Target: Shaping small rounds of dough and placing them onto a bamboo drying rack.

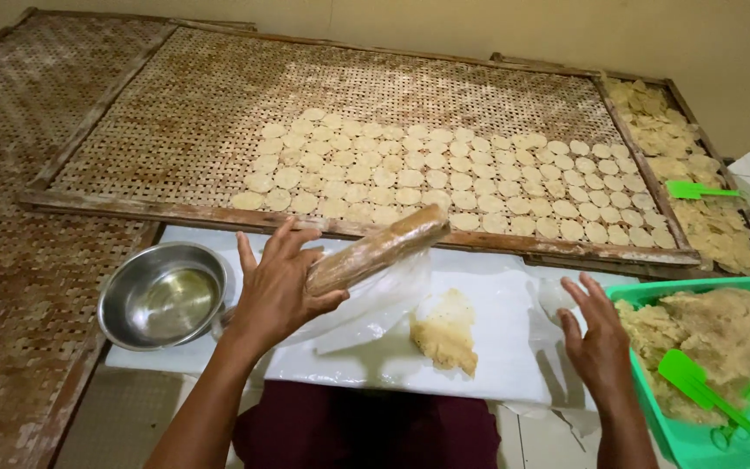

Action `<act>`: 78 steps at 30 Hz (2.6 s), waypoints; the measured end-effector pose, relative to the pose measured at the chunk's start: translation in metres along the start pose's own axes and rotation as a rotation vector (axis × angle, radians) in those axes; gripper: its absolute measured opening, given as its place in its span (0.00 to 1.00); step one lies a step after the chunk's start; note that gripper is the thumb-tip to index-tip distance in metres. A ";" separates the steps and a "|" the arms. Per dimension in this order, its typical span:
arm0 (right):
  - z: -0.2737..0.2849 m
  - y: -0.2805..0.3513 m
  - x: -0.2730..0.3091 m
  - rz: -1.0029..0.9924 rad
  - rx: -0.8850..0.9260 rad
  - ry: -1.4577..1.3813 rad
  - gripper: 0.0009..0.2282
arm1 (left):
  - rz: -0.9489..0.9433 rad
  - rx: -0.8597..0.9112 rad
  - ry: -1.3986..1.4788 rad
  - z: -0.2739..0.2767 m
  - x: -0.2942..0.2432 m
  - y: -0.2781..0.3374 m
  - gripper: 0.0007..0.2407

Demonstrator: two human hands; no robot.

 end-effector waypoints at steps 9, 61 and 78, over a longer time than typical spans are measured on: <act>-0.035 -0.010 -0.062 -0.149 0.269 0.141 0.30 | 0.165 0.149 -0.130 -0.039 0.025 0.045 0.25; -0.094 -0.040 0.091 0.217 0.308 0.226 0.10 | 0.401 0.013 0.114 -0.019 0.023 0.102 0.28; -0.069 0.068 0.087 0.077 0.453 0.169 0.28 | 0.383 0.067 0.198 -0.021 0.012 0.097 0.25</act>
Point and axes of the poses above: each hand's wrist, its own y-axis away from the middle knuckle, its own z-axis out of the back of the hand, x = y × z, the point moved 3 cm from there along -y, towards the middle knuckle
